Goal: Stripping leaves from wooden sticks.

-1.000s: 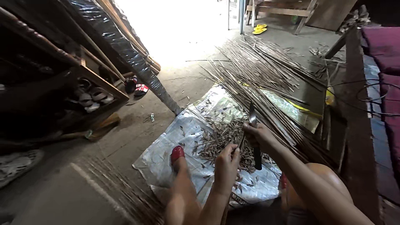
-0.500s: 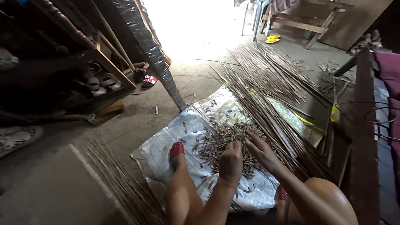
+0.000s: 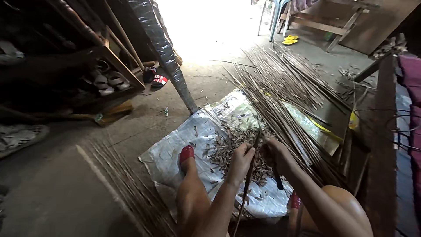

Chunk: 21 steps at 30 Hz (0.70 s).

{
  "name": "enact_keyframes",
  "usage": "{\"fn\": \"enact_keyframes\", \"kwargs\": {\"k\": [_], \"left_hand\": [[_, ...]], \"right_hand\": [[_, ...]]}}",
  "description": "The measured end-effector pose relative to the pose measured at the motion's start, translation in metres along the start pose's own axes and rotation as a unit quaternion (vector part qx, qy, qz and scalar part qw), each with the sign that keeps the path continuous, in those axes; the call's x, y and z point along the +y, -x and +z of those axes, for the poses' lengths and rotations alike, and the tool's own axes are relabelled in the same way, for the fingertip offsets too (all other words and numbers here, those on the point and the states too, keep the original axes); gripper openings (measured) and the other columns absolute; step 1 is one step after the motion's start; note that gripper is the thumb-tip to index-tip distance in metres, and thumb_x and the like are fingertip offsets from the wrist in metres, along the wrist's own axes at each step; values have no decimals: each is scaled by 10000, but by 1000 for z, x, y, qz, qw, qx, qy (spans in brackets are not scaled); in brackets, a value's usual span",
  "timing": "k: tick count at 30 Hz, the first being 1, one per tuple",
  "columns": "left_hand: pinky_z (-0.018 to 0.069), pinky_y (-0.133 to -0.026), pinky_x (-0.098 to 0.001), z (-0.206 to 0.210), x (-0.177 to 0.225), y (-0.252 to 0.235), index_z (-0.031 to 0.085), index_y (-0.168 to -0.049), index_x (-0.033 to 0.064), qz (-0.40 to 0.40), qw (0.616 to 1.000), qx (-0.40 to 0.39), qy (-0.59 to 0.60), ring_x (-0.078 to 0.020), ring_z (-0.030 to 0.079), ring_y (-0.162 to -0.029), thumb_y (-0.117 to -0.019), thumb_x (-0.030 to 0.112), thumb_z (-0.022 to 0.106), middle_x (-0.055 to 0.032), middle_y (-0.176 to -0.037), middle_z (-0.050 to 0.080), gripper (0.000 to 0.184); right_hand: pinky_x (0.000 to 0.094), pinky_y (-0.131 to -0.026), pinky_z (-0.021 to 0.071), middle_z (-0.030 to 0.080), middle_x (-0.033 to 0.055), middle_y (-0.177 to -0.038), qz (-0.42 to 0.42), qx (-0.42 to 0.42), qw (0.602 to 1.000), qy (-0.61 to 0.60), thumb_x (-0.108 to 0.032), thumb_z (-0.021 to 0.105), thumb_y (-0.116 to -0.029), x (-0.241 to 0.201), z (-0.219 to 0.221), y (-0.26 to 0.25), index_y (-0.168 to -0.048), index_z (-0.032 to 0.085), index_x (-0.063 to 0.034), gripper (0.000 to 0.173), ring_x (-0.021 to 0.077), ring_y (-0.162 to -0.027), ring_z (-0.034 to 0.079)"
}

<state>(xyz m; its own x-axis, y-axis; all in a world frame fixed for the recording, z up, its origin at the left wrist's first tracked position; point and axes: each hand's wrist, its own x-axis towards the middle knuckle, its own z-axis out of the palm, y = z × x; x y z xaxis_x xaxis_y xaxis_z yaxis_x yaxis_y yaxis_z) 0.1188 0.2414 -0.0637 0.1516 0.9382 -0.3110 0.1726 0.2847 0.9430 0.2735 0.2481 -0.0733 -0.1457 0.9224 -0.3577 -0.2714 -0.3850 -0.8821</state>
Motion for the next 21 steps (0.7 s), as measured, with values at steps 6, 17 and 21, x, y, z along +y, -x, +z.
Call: {"fn": "enact_keyframes", "kwargs": {"k": [6, 17, 21], "left_hand": [[449, -436, -172, 9, 2, 8, 497, -1225, 24, -65, 974, -71, 205, -47, 517, -497, -1066, 39, 472, -23, -770, 581, 162], [377, -379, -142, 9, -2, 8, 527, -1189, 28, -75, 964, -66, 246, -17, 459, -429, -1113, 128, 365, -43, -769, 627, 206], [476, -450, -192, 10, -3, 10, 549, -1193, -6, -44, 992, -66, 101, -45, 542, -503, -1052, 110, 542, -22, -799, 623, 183]], "right_hand": [[151, -414, 374, 463, -76, -610, -36, -32, 997, -58, -117, 434, -1026, 0, -12, -9, -1217, 571, -34, 250, -9, -439, 404], [154, -391, 355, 553, -30, -630, -8, 33, 999, 22, -72, 548, -1040, -13, -6, -3, -1051, 646, 12, 130, 0, -421, 406], [162, -418, 351, 554, -33, -654, -7, 42, 995, 86, -98, 575, -1033, -12, -7, -1, -1002, 614, -19, 94, 5, -454, 423]]}}
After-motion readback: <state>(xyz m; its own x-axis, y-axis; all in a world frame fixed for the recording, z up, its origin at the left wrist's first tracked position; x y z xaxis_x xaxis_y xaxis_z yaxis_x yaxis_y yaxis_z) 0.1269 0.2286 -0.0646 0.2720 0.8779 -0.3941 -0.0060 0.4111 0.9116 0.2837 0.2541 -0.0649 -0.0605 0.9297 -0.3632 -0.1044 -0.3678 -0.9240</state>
